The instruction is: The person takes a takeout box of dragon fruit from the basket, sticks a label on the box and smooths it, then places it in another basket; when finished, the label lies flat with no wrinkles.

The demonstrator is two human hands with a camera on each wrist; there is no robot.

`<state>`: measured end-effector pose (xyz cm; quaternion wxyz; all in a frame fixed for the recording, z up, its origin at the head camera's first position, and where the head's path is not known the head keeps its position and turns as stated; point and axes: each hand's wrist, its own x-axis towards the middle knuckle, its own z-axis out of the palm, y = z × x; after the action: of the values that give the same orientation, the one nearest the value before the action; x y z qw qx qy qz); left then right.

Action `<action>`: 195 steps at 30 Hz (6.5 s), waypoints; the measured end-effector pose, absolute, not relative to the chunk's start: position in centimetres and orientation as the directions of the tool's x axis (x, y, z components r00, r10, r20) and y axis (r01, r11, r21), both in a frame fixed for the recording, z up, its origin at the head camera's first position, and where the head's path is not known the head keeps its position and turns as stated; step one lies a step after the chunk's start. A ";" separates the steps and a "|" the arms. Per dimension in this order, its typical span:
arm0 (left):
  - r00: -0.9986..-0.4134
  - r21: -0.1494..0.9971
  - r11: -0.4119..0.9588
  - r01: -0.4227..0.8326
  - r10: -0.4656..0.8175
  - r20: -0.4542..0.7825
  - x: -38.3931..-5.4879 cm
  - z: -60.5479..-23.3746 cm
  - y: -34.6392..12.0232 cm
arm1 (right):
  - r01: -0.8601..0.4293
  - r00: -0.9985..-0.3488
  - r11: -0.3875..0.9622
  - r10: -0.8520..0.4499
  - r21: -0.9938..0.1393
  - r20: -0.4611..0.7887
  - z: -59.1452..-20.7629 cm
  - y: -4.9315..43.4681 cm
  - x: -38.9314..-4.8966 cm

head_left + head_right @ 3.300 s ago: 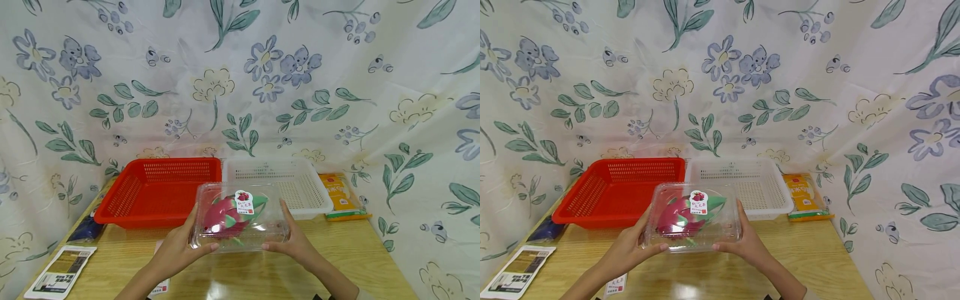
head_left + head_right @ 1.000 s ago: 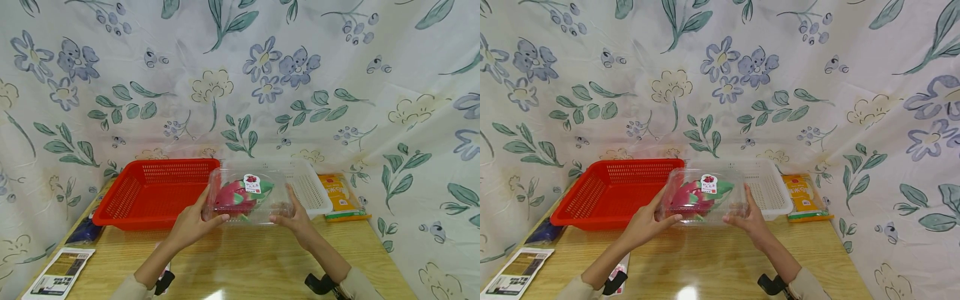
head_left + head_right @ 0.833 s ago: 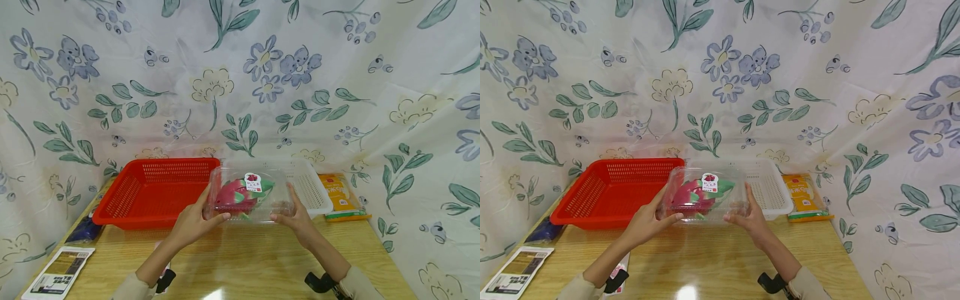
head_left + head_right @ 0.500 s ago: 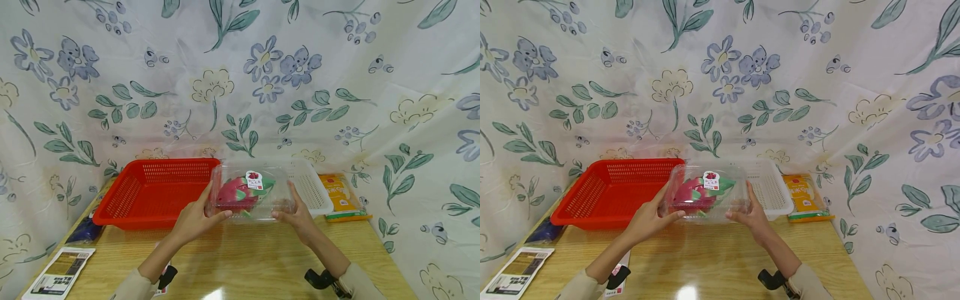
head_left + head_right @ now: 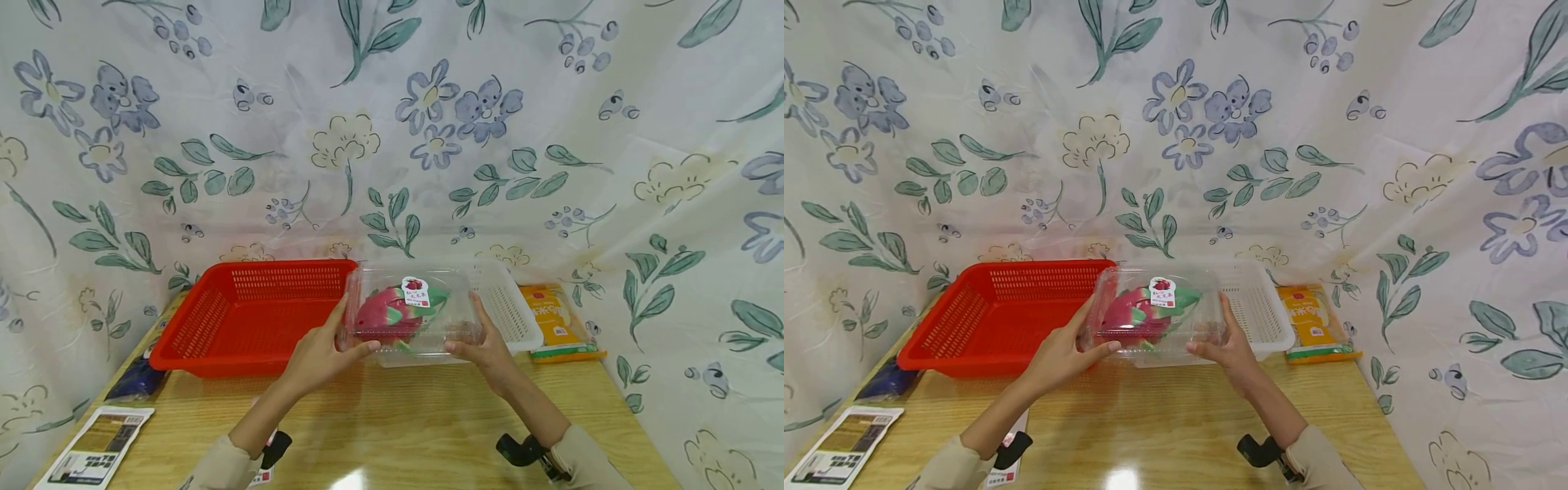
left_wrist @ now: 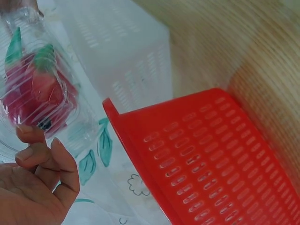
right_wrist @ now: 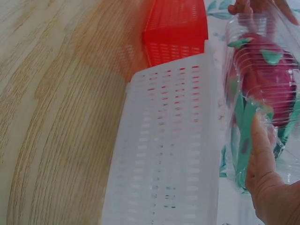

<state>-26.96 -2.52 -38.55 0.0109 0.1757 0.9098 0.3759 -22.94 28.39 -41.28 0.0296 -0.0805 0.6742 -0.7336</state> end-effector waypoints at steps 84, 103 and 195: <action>-0.985 0.902 0.419 0.105 0.169 0.036 -27.8 -47.8 3.9 | -0.011 -0.996 -0.132 -0.083 -0.991 0.022 -42.2 30.8 -27.3; -0.984 0.873 0.468 0.137 0.165 0.066 -27.8 -47.9 3.7 | 0.022 -0.993 -0.043 -0.113 -0.999 -0.017 -42.2 31.8 -28.9; -0.981 0.789 0.585 0.187 0.152 0.120 -27.8 -48.2 3.4 | 0.211 -0.941 0.320 -0.190 -0.924 -0.280 -43.8 34.7 -31.2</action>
<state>-27.83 3.38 -48.16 -0.0196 0.0954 0.8900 0.4455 -31.24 34.67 -43.82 0.1716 0.0066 0.7942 -0.5829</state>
